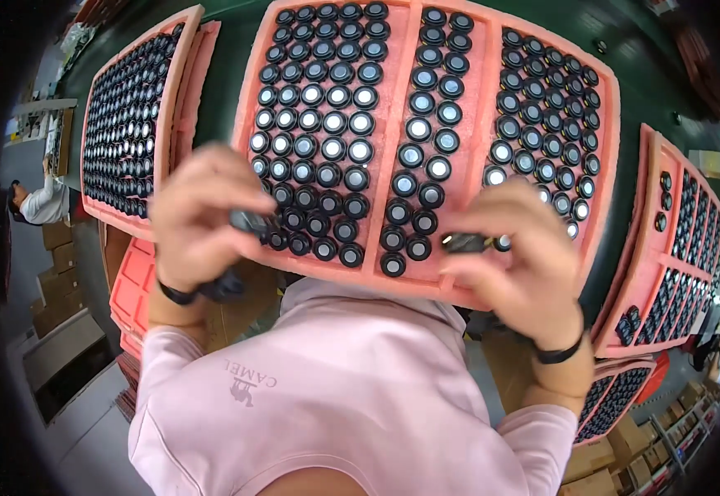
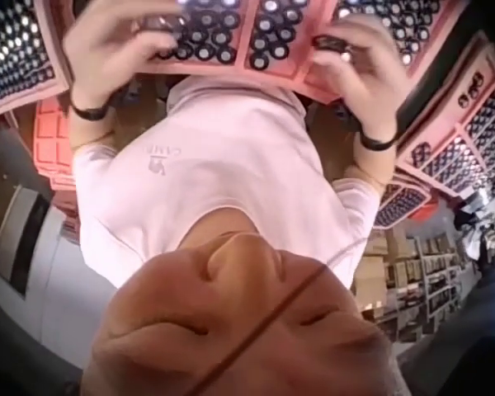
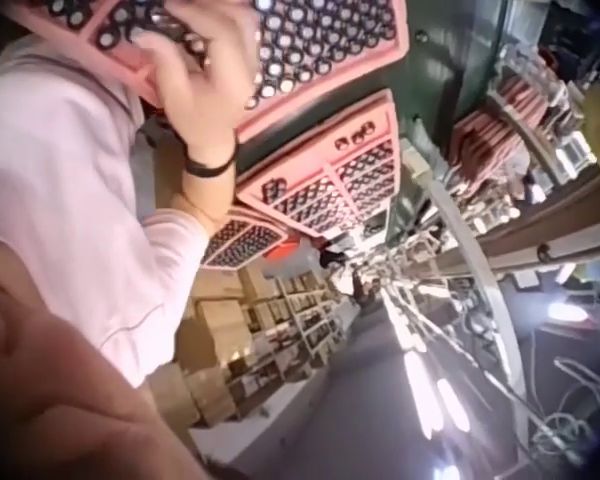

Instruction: The person picks up a device from a tray, turns it over, and presses its buttons before placing it on a pink foam pad. After filling the pad, they move it into a box, retrieve a new foam pad, and continue the process.

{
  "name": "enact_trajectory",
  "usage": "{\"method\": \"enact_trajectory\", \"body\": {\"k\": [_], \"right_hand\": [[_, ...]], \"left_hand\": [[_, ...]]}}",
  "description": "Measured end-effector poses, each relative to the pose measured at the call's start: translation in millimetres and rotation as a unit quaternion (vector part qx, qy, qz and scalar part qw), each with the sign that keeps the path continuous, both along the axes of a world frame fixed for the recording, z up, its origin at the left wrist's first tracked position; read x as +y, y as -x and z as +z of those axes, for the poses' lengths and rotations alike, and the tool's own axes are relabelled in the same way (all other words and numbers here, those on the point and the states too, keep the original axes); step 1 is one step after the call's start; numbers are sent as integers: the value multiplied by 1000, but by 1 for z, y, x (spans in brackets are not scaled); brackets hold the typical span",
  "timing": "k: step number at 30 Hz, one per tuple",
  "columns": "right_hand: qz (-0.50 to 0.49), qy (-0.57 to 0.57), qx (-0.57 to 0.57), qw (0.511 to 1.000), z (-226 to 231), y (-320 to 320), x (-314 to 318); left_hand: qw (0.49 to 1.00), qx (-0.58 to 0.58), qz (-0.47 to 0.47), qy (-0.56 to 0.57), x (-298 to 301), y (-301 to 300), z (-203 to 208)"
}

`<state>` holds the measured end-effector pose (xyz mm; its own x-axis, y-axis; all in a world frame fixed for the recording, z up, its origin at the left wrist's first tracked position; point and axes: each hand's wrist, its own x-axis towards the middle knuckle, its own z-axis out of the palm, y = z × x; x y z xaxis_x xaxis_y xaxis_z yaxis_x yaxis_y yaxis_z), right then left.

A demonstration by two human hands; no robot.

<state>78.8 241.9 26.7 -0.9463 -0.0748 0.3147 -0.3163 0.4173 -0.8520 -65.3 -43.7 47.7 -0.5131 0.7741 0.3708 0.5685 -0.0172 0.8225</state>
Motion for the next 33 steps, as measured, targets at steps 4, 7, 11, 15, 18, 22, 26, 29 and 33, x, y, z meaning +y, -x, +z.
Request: {"method": "enact_trajectory", "body": {"k": [4, 7, 11, 15, 18, 22, 26, 29, 33], "right_hand": [[-7, 33, 10, 999, -25, -20, -38], [-22, 79, -5, 997, -34, -25, -53], [-42, 94, 32, 994, -44, -22, -58], [-38, 118, 22, 992, -38, -18, -59], [-40, 110, 56, 992, -40, -12, -58], [-55, 150, 71, 985, -48, -13, -57], [-61, 162, 68, 983, -51, -15, -58], [-69, 155, 72, 983, -54, -15, -59], [-82, 146, 79, 983, -55, -14, -60]], "left_hand": [[995, -81, 32, -54, 5, -48, -41], [990, -95, 28, -98, 19, -58, -58], [989, -96, 4, -110, 29, -59, -62], [990, -100, -9, -103, 32, -56, -61], [987, -102, -16, -119, 35, -54, -60], [991, -89, -2, -99, 35, -54, -60], [978, -155, -4, -139, 34, -56, -69], [985, -131, -24, -108, 33, -53, -69], [981, -159, 0, -113, 35, -56, -68]]}}
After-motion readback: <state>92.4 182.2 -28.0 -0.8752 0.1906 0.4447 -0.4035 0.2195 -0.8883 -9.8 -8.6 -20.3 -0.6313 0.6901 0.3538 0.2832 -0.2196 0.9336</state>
